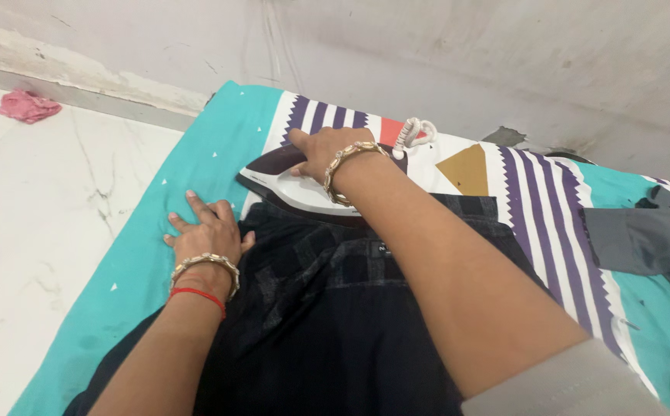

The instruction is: The person irons a dark plaid shirt on a patterned ironing board. They smooth the fabric, use a white electric iron to press the collar and sleeves, and repeatedly reposition the shirt to cover different areas.

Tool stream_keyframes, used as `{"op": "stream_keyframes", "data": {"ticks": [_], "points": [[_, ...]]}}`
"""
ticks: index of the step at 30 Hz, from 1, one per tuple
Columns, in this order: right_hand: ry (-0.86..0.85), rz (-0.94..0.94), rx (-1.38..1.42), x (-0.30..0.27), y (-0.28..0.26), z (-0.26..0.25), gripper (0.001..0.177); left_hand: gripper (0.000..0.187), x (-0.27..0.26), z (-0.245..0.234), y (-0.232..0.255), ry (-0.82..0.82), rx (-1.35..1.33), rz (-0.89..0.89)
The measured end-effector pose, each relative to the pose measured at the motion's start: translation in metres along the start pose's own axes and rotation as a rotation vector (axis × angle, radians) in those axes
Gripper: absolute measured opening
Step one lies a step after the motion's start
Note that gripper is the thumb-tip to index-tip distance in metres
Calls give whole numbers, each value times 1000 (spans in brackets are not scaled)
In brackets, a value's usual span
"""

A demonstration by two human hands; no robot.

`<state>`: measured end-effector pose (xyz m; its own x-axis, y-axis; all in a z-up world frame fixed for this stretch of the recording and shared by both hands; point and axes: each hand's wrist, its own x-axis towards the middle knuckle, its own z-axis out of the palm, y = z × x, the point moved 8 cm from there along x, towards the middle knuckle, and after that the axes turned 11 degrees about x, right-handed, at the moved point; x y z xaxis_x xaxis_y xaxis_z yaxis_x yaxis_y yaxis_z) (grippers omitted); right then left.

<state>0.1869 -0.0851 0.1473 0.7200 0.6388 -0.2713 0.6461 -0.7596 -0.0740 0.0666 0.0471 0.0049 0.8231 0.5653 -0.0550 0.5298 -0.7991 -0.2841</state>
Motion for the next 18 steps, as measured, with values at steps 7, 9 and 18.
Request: {"op": "stream_keyframes", "data": {"ticks": [7, 9, 18], "points": [[-114, 33, 6, -22, 68, 4, 52, 83, -3, -2, -1, 50, 19, 4], [-118, 125, 12, -44, 110, 4, 53, 83, -3, -1, 0, 50, 25, 1], [-120, 289, -237, -111, 243, 14, 56, 83, -1, 0, -1, 72, 39, -6]]}}
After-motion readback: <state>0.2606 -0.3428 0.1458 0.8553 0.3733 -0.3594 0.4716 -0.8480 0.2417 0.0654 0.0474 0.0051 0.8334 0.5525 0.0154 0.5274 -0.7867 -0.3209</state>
